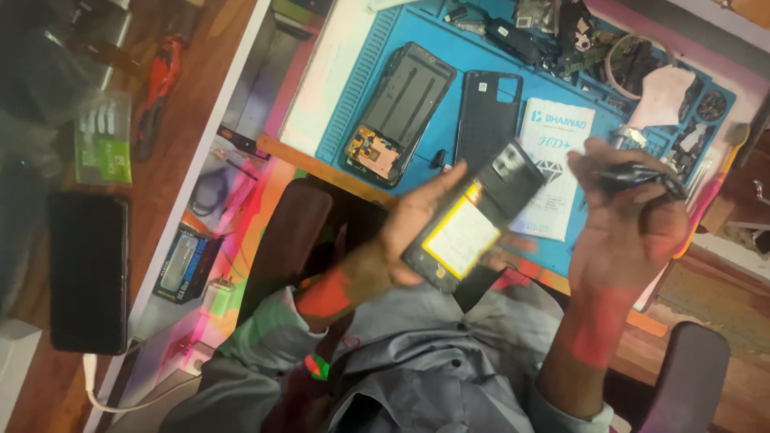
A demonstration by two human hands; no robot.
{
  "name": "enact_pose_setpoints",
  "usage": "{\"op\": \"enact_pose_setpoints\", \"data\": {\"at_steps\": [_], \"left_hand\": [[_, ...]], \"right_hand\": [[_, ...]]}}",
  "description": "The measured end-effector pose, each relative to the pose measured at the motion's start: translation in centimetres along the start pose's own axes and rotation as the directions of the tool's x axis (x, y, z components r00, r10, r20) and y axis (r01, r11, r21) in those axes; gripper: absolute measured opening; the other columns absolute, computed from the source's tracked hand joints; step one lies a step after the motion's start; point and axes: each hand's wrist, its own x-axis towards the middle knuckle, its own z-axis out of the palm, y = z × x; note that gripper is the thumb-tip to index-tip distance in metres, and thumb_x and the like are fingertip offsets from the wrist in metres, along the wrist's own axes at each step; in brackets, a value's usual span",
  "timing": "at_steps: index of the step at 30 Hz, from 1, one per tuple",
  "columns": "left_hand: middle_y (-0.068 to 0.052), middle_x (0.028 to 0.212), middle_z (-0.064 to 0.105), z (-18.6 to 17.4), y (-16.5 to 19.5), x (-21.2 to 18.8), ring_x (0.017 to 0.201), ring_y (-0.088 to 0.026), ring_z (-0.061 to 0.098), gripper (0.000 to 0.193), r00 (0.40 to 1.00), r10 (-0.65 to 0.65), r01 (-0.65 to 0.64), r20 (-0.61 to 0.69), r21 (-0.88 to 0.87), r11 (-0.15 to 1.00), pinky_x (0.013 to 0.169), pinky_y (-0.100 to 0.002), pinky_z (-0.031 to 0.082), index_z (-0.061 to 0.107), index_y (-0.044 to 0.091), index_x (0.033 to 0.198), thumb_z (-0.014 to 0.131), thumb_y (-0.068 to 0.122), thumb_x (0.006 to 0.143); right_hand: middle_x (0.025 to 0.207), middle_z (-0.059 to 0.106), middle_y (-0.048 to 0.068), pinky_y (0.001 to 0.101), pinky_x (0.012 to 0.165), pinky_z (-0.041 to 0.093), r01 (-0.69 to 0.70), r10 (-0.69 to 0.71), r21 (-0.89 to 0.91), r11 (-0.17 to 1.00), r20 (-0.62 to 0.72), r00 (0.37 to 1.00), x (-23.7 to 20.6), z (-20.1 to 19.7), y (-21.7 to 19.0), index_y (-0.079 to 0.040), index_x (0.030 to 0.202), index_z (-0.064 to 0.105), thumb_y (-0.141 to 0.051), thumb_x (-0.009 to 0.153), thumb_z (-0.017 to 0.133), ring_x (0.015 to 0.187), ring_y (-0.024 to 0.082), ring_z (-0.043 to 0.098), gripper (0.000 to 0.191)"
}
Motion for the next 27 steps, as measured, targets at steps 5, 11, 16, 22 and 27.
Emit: {"op": "enact_pose_setpoints", "data": {"at_steps": [5,11,16,22,27], "left_hand": [[-0.02,0.139,0.061,1.7,1.2,-0.3,0.128,-0.04,0.06,0.06,0.989,0.104,-0.104,-0.103,0.008,0.995,0.099,-0.062,0.056,0.051,0.008,0.145,0.036,0.053,0.108],[-0.013,0.106,0.073,1.6,1.8,-0.5,0.088,-0.024,0.074,0.04,0.957,0.192,-0.192,-0.218,0.022,0.981,0.079,-0.037,0.063,0.063,0.008,0.127,0.047,0.043,0.117],[-0.016,0.095,0.075,1.2,2.1,-0.8,0.078,-0.023,0.075,0.046,0.955,0.179,-0.141,-0.235,0.169,0.975,0.065,-0.035,0.063,0.065,0.005,0.12,0.05,0.048,0.112],[-0.021,0.096,0.075,1.3,2.3,-0.6,0.079,-0.024,0.075,0.059,0.955,0.135,-0.086,-0.264,0.188,0.978,0.065,-0.033,0.063,0.064,-0.003,0.118,0.048,0.053,0.109],[-0.017,0.097,0.074,1.3,2.2,-0.5,0.082,-0.022,0.075,0.052,0.955,0.154,-0.108,-0.251,0.188,0.976,0.068,-0.033,0.062,0.065,0.002,0.119,0.05,0.052,0.11]], "right_hand": [[0.118,0.073,0.016,0.0348,0.097,0.058,0.027,-0.002,-0.279,0.96,0.09,0.996,-2.7,4.3,-0.8,0.002,0.139,0.058,-0.023,0.12,0.055,0.105,0.024,0.072,0.031],[0.115,0.076,0.014,0.0309,0.09,0.058,0.083,0.071,-0.632,0.771,0.214,0.974,-4.0,8.5,-1.9,0.004,0.123,0.068,0.004,0.098,0.056,0.103,0.021,0.074,0.027],[0.11,0.075,0.012,0.0352,0.1,0.058,0.329,-0.077,-0.612,0.719,0.401,0.913,-4.1,10.2,-1.9,0.002,0.109,0.07,0.014,0.087,0.065,0.116,0.028,0.074,0.026],[0.108,0.075,0.014,0.0395,0.104,0.056,0.365,-0.101,-0.611,0.702,0.422,0.901,-4.1,10.7,-1.2,0.004,0.105,0.072,0.017,0.081,0.062,0.117,0.03,0.073,0.029],[0.105,0.075,0.013,0.0407,0.105,0.057,0.386,-0.104,-0.64,0.665,0.432,0.896,-4.2,10.7,-1.1,0.003,0.103,0.072,0.015,0.082,0.065,0.118,0.03,0.074,0.025]]}}
